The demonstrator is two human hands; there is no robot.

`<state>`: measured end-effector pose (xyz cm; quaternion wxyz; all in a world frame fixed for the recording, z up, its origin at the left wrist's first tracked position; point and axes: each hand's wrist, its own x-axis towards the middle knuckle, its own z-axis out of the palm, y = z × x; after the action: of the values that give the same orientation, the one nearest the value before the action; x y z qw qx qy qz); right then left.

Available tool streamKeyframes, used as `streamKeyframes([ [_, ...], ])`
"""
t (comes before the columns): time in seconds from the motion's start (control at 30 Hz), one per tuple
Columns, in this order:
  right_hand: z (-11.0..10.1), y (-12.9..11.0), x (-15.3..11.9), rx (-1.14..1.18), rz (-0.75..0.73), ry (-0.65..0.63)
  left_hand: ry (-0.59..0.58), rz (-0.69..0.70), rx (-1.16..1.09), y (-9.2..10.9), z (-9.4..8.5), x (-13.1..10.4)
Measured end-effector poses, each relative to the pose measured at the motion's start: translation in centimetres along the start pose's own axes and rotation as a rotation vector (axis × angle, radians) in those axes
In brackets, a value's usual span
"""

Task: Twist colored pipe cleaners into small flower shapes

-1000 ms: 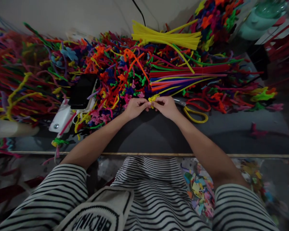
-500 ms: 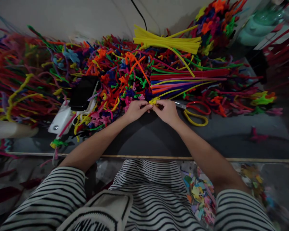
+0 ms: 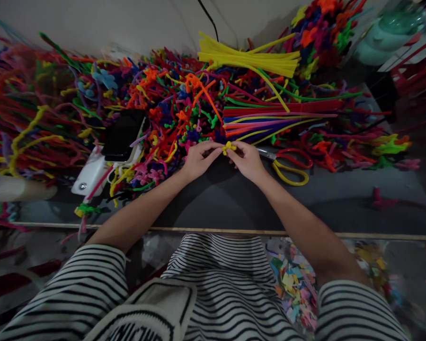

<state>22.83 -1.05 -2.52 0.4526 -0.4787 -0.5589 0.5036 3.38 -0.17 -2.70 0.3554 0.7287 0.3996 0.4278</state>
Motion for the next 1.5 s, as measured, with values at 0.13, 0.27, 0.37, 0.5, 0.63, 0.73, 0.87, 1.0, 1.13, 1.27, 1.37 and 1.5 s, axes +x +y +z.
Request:
streamKeyframes([
  [0.13, -0.1, 0.3, 0.2, -0.02, -0.015, 0.012, -0.007, -0.096, -0.099, -0.7, 0.2, 0.3],
  [0.27, -0.1, 0.3, 0.3, -0.035, -0.018, 0.008, -0.063, -0.148, -0.173, -0.9, 0.1, 0.6],
  [0.37, -0.2, 0.0, 0.1, -0.047, -0.011, -0.001, -0.093, -0.16, -0.211, -0.9, -0.2, 0.9],
  [0.5, -0.3, -0.2, -0.1, -0.091, -0.035, -0.049, -0.152, -0.175, -0.243, -0.8, -0.5, 1.0],
  [0.63, -0.5, 0.0, -0.2, -0.192, -0.114, -0.089, -0.171, -0.211, -0.284, -0.8, -0.3, 0.9],
  [0.73, -0.6, -0.2, -0.5, -0.258, -0.159, -0.103, -0.142, -0.233, -0.3, -1.0, -0.1, 0.8],
  [0.87, -0.5, -0.8, -0.9, -0.383, -0.226, -0.072, -0.177, -0.22, -0.274, -1.3, 0.0, 0.7],
  [1.0, -0.3, -0.5, -0.8, -0.368, -0.227, 0.01, -0.147, -0.178, -0.214, -1.2, 0.1, 0.5],
  [1.13, 0.2, 0.3, -0.4, -0.113, -0.092, 0.032, -0.149, -0.116, -0.204, -1.0, 0.0, 0.4],
  [1.27, 0.5, 0.5, 0.0, -0.004, -0.049, 0.001, -0.094, -0.091, -0.173, -0.9, 0.1, 0.2],
  [1.37, 0.3, 0.5, 0.2, 0.005, -0.038, -0.054, -0.051, -0.087, -0.143, -0.8, 0.2, 0.1],
  [1.5, 0.0, 0.7, 0.3, -0.036, -0.055, -0.081, 0.013, -0.056, -0.14, -1.1, 0.6, 0.2],
])
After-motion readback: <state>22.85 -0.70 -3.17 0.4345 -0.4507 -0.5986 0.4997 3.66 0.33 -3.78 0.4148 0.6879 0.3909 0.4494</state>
